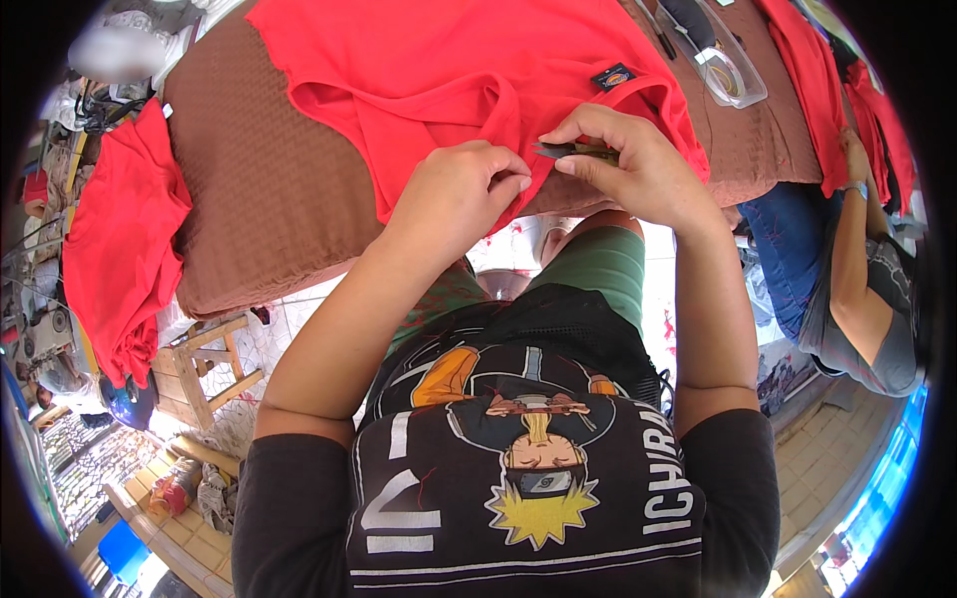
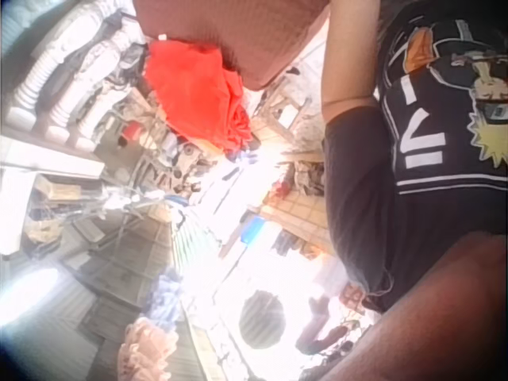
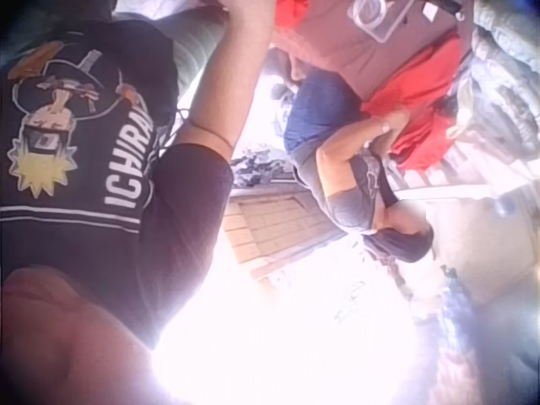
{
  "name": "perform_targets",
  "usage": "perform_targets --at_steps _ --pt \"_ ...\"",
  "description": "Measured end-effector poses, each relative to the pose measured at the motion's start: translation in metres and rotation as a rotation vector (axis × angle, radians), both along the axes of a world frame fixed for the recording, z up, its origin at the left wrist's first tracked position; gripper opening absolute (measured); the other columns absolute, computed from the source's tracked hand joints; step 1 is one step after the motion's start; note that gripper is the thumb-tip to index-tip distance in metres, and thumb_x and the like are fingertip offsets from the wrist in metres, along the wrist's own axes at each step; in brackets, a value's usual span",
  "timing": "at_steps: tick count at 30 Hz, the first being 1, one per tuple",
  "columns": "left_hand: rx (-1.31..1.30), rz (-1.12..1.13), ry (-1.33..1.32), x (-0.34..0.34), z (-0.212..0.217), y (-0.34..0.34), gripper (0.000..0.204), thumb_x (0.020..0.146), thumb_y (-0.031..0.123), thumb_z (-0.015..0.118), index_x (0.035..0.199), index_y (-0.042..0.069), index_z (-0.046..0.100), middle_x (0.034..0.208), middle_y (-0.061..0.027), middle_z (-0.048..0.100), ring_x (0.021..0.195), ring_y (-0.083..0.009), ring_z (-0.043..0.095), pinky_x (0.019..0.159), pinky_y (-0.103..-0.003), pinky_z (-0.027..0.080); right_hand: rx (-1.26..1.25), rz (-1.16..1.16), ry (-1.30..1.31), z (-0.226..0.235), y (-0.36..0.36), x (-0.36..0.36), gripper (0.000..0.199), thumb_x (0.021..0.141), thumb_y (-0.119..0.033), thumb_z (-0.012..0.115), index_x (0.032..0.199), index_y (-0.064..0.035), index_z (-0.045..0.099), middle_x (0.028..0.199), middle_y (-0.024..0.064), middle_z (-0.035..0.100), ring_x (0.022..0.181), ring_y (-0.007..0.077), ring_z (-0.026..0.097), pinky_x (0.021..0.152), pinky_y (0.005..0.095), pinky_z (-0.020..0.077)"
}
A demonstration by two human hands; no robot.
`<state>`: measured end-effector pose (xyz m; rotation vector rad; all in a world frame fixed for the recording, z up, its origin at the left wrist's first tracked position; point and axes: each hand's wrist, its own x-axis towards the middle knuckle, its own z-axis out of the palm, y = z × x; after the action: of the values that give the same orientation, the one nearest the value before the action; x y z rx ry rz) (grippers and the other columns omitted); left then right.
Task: The person trims excess threads and edges from red t-shirts using snips, then folds and stacks the shirts on a table.
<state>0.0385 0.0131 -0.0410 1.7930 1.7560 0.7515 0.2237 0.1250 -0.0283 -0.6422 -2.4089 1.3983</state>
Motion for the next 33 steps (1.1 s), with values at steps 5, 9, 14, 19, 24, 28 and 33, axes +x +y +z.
perform_targets --at_steps 5,9,14,19,24,28,33 --pt "-0.151 0.069 -0.093 -0.002 0.006 0.001 0.014 0.086 0.013 0.063 0.095 0.002 0.065 0.078 -0.0110 0.067 0.070 -0.0163 0.065 0.066 -0.028 0.050 -0.068 -0.017 0.046 -0.004 -0.004 -0.001 0.017 0.083 -0.007 0.064 0.098 -0.0001 0.061 0.088 0.0089 0.061 0.084 0.0201 0.061 0.078 0.0309 0.0470" --pt "-0.144 0.051 -0.078 -0.004 0.006 0.002 0.012 0.088 0.011 0.060 0.093 0.001 0.062 0.077 -0.0101 0.067 0.071 -0.0166 0.066 0.067 -0.028 0.051 0.022 0.038 0.059 -0.007 -0.004 -0.002 0.015 0.083 -0.007 0.064 0.096 -0.0008 0.061 0.086 0.0101 0.060 0.082 0.0241 0.060 0.075 0.0324 0.0465" --pt "-0.160 0.055 -0.133 -0.005 0.004 0.002 0.011 0.090 0.009 0.056 0.094 -0.001 0.059 0.077 -0.0100 0.066 0.073 -0.0172 0.067 0.067 -0.029 0.052 0.101 0.089 -0.009 -0.005 -0.004 -0.003 0.015 0.082 -0.006 0.063 0.097 -0.0007 0.062 0.086 0.0105 0.058 0.081 0.0251 0.059 0.074 0.0330 0.0465" --pt "-0.114 0.046 -0.088 -0.005 -0.001 0.001 0.010 0.091 0.008 0.055 0.093 -0.001 0.058 0.077 -0.0103 0.066 0.073 -0.0177 0.067 0.067 -0.029 0.052 0.130 0.126 -0.081 0.000 -0.006 -0.004 0.018 0.083 -0.003 0.060 0.100 0.0014 0.062 0.087 0.0098 0.057 0.082 0.0223 0.058 0.074 0.0307 0.0466" --pt "-0.152 0.063 -0.104 -0.004 0.001 0.002 0.010 0.091 0.008 0.055 0.093 -0.001 0.058 0.077 -0.0104 0.066 0.073 -0.0182 0.067 0.067 -0.030 0.052 0.198 0.133 -0.085 -0.002 -0.006 -0.008 0.017 0.082 -0.004 0.061 0.099 0.0004 0.062 0.085 0.0109 0.057 0.081 0.0250 0.057 0.074 0.0326 0.0451" --pt "-0.146 0.060 -0.093 -0.003 0.002 0.002 0.010 0.091 0.009 0.055 0.094 -0.001 0.058 0.077 -0.0108 0.066 0.073 -0.0189 0.067 0.066 -0.030 0.052 0.208 0.127 -0.103 0.000 -0.008 -0.010 0.017 0.081 -0.004 0.061 0.098 -0.0004 0.061 0.084 0.0112 0.057 0.080 0.0257 0.057 0.073 0.0326 0.0450" --pt "-0.125 0.051 -0.123 -0.004 0.001 0.000 0.012 0.090 0.010 0.056 0.095 0.000 0.059 0.081 -0.0118 0.066 0.075 -0.0181 0.066 0.069 -0.030 0.051 0.226 0.123 -0.106 0.006 -0.009 -0.012 0.016 0.080 -0.008 0.063 0.096 -0.0037 0.061 0.086 0.0115 0.060 0.080 0.0293 0.059 0.072 0.0359 0.0461"
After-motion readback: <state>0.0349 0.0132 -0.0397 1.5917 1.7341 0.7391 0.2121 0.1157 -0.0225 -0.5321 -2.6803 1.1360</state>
